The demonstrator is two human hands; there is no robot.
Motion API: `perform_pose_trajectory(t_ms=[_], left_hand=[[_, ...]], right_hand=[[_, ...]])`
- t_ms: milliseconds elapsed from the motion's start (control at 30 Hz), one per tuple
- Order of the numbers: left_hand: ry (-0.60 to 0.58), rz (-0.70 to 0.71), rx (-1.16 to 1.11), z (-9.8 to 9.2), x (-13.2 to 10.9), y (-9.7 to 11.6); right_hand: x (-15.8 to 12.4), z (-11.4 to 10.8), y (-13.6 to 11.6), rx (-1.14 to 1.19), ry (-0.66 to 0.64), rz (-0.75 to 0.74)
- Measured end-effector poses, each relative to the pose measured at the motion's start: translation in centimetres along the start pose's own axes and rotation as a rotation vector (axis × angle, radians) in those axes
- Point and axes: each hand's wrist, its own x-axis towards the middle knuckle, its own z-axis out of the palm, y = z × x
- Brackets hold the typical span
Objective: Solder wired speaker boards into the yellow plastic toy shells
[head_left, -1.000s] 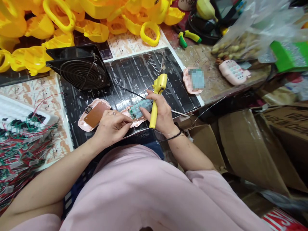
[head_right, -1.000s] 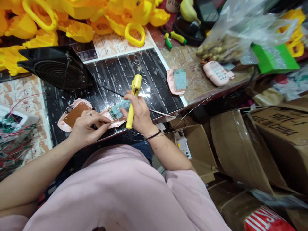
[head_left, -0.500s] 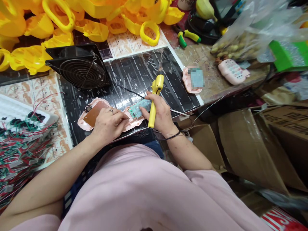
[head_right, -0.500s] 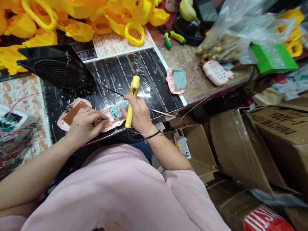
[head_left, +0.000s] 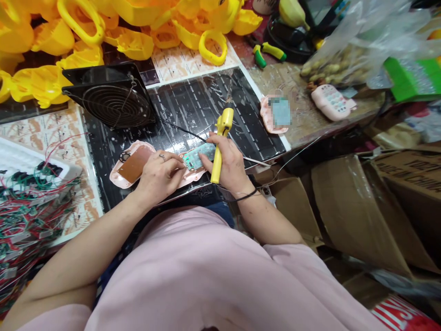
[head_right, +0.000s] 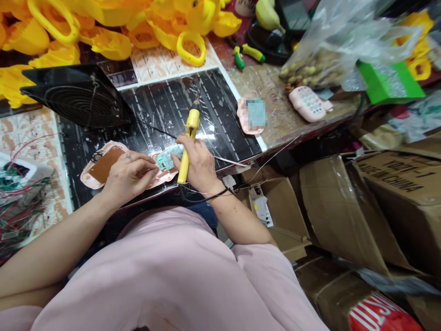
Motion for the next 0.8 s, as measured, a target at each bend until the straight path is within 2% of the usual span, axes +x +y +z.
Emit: perform_pose_trajectory(t_ms=[167, 267, 333, 433, 567, 667, 800], left_hand=[[-0.009, -0.029, -0.034, 0.0, -0.1, 0.1], [0.018, -0.012, -0.036, 0.1, -0.2, 0.0], [0.045, 0.005, -0.044, 0.2, -0.3, 0.0], [0.056, 0.015, -0.055, 0.4, -0.5, -0.1], [0.03, -0.004, -0.057, 0.5, -0.6, -0.2], [0.024, -0.016, -0.055, 0.5, -0.6, -0.1], [-0.005, -0.043, -0.046, 0.4, -0.5, -0.1]], right_hand=[[0.2, -0.5, -0.2, -0.007, 0.078, -0.017], [0.2, -2.8, -0.8, 0.07, 0.202, -0.114], [-0.2, -5.1, -1.4, 0.124, 0.228, -0.202], [-1.2, -8.8, -2.3, 0.131, 0.186, -0.274], [-2.7, -11.9, -3.0, 0.014, 0.19, -0.229], [-3.2, -12.3, -3.3, 0.033, 0.063, -0.282], [-3.3, -11.5, -3.8, 0.113, -0.072, -0.387]])
